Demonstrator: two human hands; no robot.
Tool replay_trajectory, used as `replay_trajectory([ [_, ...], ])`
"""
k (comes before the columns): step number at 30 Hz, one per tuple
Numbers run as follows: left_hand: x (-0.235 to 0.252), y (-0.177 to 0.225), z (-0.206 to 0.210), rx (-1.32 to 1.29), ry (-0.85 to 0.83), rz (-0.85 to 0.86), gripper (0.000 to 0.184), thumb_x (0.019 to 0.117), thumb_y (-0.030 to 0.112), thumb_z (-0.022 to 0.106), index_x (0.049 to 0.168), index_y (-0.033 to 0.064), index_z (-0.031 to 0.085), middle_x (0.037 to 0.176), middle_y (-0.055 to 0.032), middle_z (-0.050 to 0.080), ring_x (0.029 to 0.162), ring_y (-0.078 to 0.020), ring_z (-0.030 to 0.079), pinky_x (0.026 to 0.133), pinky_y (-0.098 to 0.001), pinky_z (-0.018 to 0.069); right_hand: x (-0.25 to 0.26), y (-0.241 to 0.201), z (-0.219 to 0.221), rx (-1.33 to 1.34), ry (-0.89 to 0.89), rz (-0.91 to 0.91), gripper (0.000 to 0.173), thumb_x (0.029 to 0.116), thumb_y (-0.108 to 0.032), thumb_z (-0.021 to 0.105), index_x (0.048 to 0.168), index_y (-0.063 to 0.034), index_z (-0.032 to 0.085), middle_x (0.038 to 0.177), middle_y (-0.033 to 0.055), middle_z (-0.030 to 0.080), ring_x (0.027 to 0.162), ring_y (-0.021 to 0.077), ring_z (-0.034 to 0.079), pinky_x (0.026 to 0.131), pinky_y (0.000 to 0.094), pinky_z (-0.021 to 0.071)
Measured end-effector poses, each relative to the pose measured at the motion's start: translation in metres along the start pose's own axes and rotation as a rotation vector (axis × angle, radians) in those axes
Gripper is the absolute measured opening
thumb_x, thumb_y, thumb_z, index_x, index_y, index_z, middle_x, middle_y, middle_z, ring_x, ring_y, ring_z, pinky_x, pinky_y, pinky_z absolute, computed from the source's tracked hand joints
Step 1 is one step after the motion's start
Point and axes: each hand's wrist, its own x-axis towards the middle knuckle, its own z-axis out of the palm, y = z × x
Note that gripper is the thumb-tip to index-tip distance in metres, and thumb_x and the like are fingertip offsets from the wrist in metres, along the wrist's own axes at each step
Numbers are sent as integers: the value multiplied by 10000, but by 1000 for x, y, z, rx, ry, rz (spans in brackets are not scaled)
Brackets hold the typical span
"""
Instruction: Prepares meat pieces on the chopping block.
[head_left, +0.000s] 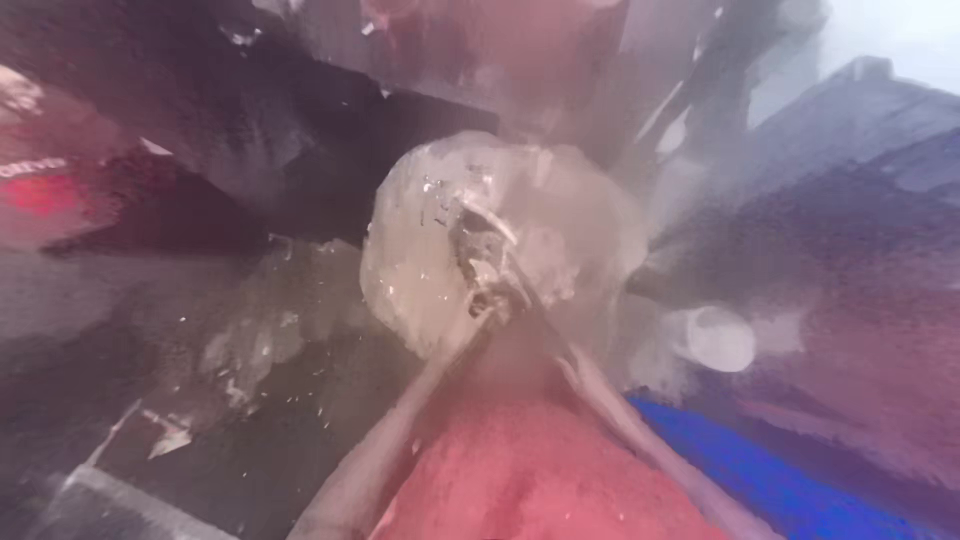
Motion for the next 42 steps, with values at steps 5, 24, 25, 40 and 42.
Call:
replay_trajectory([
  [5,54,33,-46,17,194,75,335,1065,229,554,1349,57,598,1269,-144,668,1106,-205,669,978,-395,538,-4,25,-34,-268,-352,-110,531,1061,-502,469,1363,-81,583,1196,198,686,1129,363,668,994,591,503],
  [24,110,127,-74,61,279,184,207,1014,36,504,954,-5,697,904,-44,683,767,-58,609,722,-256,525,68,-24,-23,19,-378,-123,511,1083,-440,445,1466,-113,528,1293,183,668,1179,341,660,1031,564,496],
  [25,96,139,-95,8,358,156,206,1015,26,505,931,-1,691,875,-35,679,735,-64,598,699,-265,518,71,-23,-30,6,-308,-103,519,1080,-445,445,1470,-113,525,1284,178,674,1172,335,666,1028,563,499],
  [40,-73,118,-114,-375,186,239,276,980,38,428,855,112,663,832,94,695,689,11,634,627,-173,546,41,8,7,232,-160,8,503,1083,-446,435,1350,-55,606,1199,175,689,1106,278,671,1004,510,521],
  [42,-78,91,-110,-475,195,250,264,978,52,420,836,124,632,754,80,653,632,-20,588,596,-200,509,34,5,8,263,-71,8,497,1088,-409,439,1324,-4,605,1172,206,684,1092,306,664,992,526,512],
])
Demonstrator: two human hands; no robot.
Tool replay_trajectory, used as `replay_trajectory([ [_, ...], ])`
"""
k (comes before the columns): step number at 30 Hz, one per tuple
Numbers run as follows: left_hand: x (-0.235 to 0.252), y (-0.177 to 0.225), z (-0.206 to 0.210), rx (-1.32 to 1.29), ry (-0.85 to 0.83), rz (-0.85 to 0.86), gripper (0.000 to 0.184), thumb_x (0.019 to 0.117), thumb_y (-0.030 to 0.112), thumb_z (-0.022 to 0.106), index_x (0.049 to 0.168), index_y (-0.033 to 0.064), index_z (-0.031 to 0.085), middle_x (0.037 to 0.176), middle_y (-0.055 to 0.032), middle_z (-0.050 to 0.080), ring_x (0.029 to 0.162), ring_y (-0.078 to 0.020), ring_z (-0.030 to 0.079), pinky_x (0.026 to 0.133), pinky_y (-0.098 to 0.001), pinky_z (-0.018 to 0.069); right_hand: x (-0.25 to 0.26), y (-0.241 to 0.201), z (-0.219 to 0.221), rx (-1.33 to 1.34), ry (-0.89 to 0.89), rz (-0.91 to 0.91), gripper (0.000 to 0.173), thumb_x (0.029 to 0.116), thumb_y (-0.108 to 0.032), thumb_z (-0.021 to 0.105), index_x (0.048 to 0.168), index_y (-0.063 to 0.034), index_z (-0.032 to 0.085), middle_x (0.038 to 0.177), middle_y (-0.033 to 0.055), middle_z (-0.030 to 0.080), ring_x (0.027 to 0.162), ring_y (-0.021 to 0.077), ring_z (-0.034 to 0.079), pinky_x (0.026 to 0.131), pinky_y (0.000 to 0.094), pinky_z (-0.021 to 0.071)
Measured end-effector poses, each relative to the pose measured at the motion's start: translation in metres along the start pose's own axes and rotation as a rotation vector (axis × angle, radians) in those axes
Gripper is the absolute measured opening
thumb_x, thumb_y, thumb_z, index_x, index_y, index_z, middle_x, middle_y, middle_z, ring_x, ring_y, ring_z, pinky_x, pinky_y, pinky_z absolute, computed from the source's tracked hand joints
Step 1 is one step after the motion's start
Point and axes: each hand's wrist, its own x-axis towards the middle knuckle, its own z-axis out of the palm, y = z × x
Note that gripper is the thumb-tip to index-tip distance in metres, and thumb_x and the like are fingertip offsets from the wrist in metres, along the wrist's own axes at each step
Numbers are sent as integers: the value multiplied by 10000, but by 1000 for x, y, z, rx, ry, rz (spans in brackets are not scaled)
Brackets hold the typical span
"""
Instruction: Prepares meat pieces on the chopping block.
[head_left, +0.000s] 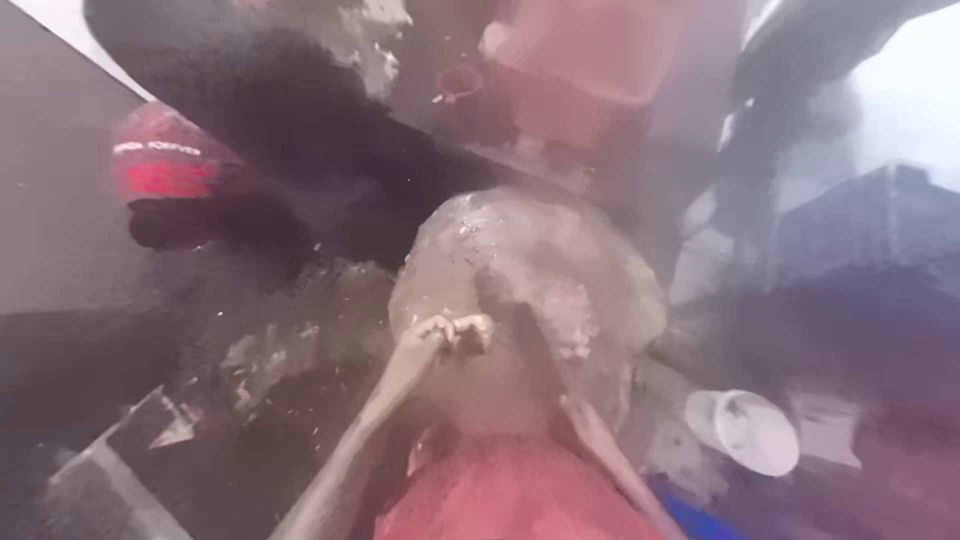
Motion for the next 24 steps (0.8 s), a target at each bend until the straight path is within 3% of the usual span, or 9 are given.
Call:
replay_trajectory([
  [2,1,-30,-8,59,13,-16,260,963,31,425,836,98,641,760,70,658,641,-13,586,612,-193,508,-9,-20,-5,-58,87,-56,501,1100,-367,426,1412,8,537,1236,232,666,1142,330,658,1026,528,498],
  [4,5,-65,-16,368,-41,-135,247,1000,69,467,917,59,699,801,31,649,670,-27,571,646,-214,497,-15,-46,-13,-89,136,-122,497,1099,-335,437,1479,-18,486,1258,226,662,1129,324,668,1018,521,510],
  [7,4,-103,-18,695,-167,-267,279,1051,202,484,1087,93,738,920,-72,704,802,-175,646,776,-426,534,-26,-94,-18,-30,205,-308,515,1081,-378,434,1465,-39,493,1116,136,689,937,181,685,856,402,580],
  [9,-6,-102,-12,727,-218,-254,279,1047,208,480,1088,117,741,976,-59,721,863,-180,672,816,-449,545,-39,-126,-12,40,266,-536,591,1052,-387,454,1458,40,493,1249,150,685,1096,109,675,981,312,555],
  [11,-11,-97,-7,692,-245,-181,260,1044,167,490,1056,97,740,1033,-54,718,914,-159,669,852,-416,545,-44,-149,1,54,261,-651,603,1056,-395,471,1446,63,501,1338,185,643,1197,136,640,1051,321,519],
  [15,-14,-93,-3,731,-262,-120,256,1022,156,513,1044,82,757,1133,-80,714,1052,-207,675,952,-458,536,0,-113,40,-326,181,-412,497,1042,-366,516,1381,-9,588,1212,197,700,1102,312,696,982,513,543],
  [18,-20,-84,-8,705,-231,-193,263,1035,169,489,1055,95,741,954,-73,708,855,-192,665,809,-445,548,26,-56,60,-447,11,-152,508,1069,-435,431,1343,-45,608,1196,178,688,1109,307,678,984,521,535],
  [21,-36,-76,-20,545,-209,-113,256,994,150,500,923,90,738,797,5,672,696,-71,598,679,-308,516,2,-35,51,-405,-51,-37,547,1086,-462,403,1393,-39,567,1225,210,682,1125,346,677,991,561,524],
  [24,-47,-76,-25,326,-240,103,234,947,66,507,818,49,702,848,33,676,758,31,580,704,-168,493,-2,-26,30,-329,-71,-34,539,1101,-420,397,1459,-37,522,1316,222,647,1217,348,639,1071,541,477],
])
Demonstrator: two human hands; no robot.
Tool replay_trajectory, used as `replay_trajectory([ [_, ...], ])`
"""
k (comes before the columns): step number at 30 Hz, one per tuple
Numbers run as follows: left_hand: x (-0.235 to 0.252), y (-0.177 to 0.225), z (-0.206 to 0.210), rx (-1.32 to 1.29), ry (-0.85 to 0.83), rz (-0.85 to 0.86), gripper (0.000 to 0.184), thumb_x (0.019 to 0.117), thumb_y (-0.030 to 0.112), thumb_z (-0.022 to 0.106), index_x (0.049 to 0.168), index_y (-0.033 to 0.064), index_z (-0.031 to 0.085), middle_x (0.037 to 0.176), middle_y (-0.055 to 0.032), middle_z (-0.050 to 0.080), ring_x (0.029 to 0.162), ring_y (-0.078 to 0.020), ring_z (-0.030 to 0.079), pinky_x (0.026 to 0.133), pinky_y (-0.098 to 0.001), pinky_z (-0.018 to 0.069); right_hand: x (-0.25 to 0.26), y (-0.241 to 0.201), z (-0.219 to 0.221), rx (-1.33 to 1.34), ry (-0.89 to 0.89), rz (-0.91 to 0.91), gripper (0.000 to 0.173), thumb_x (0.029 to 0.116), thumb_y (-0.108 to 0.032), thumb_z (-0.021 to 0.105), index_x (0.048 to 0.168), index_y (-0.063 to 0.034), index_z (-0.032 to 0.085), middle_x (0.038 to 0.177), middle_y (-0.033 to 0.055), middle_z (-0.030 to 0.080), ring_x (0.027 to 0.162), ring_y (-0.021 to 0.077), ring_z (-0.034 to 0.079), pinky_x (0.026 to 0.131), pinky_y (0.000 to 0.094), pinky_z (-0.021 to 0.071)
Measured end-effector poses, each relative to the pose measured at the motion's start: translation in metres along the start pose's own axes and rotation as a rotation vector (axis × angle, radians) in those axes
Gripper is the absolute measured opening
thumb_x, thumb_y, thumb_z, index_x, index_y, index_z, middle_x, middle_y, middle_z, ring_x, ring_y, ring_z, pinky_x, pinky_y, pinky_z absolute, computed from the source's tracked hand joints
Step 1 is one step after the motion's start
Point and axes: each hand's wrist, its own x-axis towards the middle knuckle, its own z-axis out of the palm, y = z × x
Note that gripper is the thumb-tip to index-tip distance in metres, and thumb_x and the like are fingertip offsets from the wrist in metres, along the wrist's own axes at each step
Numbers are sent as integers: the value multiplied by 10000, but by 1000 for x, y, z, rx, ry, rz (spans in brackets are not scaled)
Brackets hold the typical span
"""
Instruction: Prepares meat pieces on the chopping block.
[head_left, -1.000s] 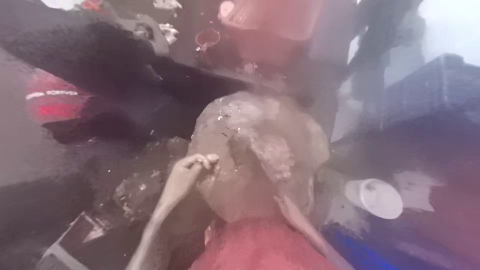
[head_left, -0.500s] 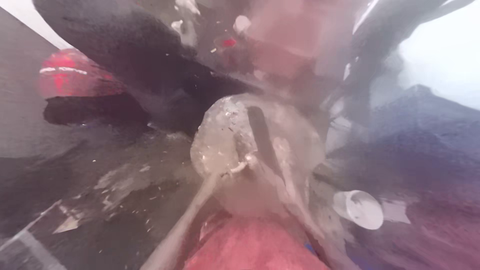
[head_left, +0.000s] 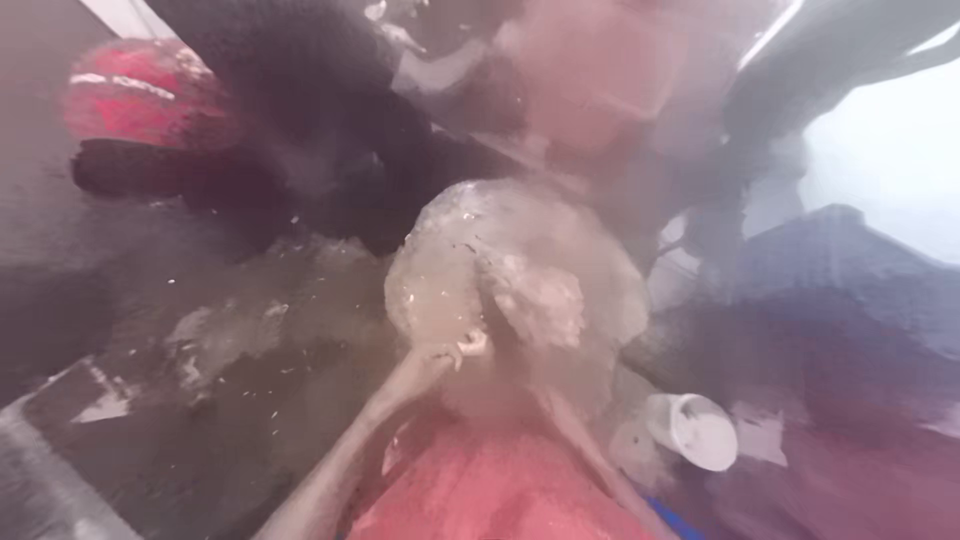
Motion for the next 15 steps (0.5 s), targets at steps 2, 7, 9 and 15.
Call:
replay_trajectory([
  [2,-5,-13,1,17,-39,42,229,948,70,519,844,43,721,912,-8,701,838,-18,622,776,-222,524,1,0,-8,92,28,7,526,1099,-421,404,1388,-14,568,1228,213,672,1134,317,660,1024,521,502],
  [7,-12,-84,9,149,-58,-477,316,1073,216,490,1322,84,634,1164,-143,691,1026,-237,678,952,-449,537,-10,-58,-25,160,194,-100,479,1097,-331,438,1447,-8,491,1069,187,684,914,262,683,863,464,567],
  [9,-17,-99,13,119,145,-617,331,1072,279,515,1344,107,594,1111,-127,687,918,-211,697,862,-423,585,-19,-88,-34,158,247,-220,488,1075,-334,439,1416,7,514,1007,146,678,846,200,662,811,406,572],
  [15,-24,-107,3,34,379,-594,308,1043,235,599,1293,54,597,1057,-118,685,809,-172,686,762,-377,596,0,-120,-44,-247,20,-217,509,1071,-362,463,1470,-47,489,1161,216,690,1046,349,694,939,543,542],
])
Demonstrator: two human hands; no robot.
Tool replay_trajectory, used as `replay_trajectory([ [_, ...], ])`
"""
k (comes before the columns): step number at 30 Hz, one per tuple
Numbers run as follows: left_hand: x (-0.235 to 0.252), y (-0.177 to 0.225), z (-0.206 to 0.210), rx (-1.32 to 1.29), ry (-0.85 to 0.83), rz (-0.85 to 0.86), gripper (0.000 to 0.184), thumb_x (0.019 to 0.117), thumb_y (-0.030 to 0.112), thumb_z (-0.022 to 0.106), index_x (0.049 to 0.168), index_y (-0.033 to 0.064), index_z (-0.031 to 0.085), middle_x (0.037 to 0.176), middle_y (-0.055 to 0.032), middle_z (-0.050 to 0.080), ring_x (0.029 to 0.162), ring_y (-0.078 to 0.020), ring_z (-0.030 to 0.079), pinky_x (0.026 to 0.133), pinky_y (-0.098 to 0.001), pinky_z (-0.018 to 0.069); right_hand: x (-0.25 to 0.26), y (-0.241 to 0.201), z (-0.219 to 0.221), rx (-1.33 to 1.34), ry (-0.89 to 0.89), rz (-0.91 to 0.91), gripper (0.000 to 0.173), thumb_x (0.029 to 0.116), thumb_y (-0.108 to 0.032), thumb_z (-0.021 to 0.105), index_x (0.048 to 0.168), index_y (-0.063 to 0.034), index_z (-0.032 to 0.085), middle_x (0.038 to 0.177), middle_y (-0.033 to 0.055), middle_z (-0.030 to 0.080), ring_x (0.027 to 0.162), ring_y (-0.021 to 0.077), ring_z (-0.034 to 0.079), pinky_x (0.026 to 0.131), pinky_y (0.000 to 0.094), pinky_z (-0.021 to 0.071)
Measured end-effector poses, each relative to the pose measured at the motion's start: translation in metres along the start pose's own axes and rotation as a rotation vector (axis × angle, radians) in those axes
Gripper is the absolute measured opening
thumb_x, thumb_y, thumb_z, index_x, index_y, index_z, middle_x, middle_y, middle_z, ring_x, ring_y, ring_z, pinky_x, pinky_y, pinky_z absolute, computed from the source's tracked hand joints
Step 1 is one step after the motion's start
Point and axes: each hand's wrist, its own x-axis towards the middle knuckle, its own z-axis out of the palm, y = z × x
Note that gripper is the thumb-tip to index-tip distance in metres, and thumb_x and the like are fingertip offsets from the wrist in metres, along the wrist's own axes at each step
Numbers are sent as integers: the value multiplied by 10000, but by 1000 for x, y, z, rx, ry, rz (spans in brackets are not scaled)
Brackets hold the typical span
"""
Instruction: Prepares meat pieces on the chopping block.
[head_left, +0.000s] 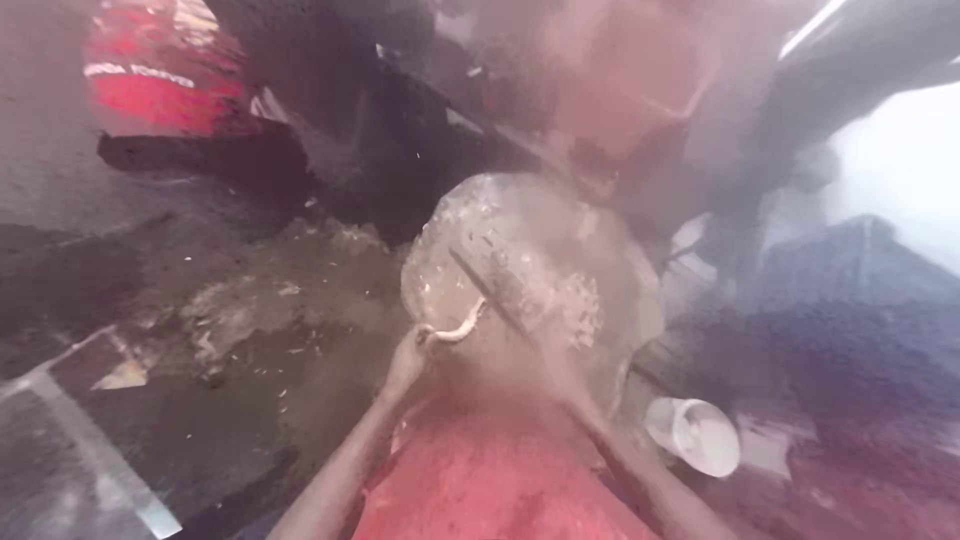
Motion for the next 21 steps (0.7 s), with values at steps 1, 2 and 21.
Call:
replay_trajectory([
  [1,0,0,-1,-16,-9,5,301,1043,224,599,1290,54,596,1037,-108,688,761,-160,687,716,-357,604,13,9,4,-97,-109,29,517,1084,-380,443,1482,-51,461,1189,226,676,1079,367,684,957,561,529],
  [2,0,0,0,-32,-26,-2,296,1044,226,597,1288,59,593,1014,-95,687,730,-150,681,691,-343,602,24,20,9,-189,-174,54,540,1088,-436,419,1460,-51,485,1199,229,676,1101,383,678,963,588,521],
  [21,-27,-18,0,-63,-107,-149,398,1018,365,635,1305,94,587,1033,-76,708,828,-156,701,777,-377,605,-1,1,42,-81,-155,-36,509,1074,-425,439,1392,-47,559,1084,181,706,996,319,697,904,531,550],
])
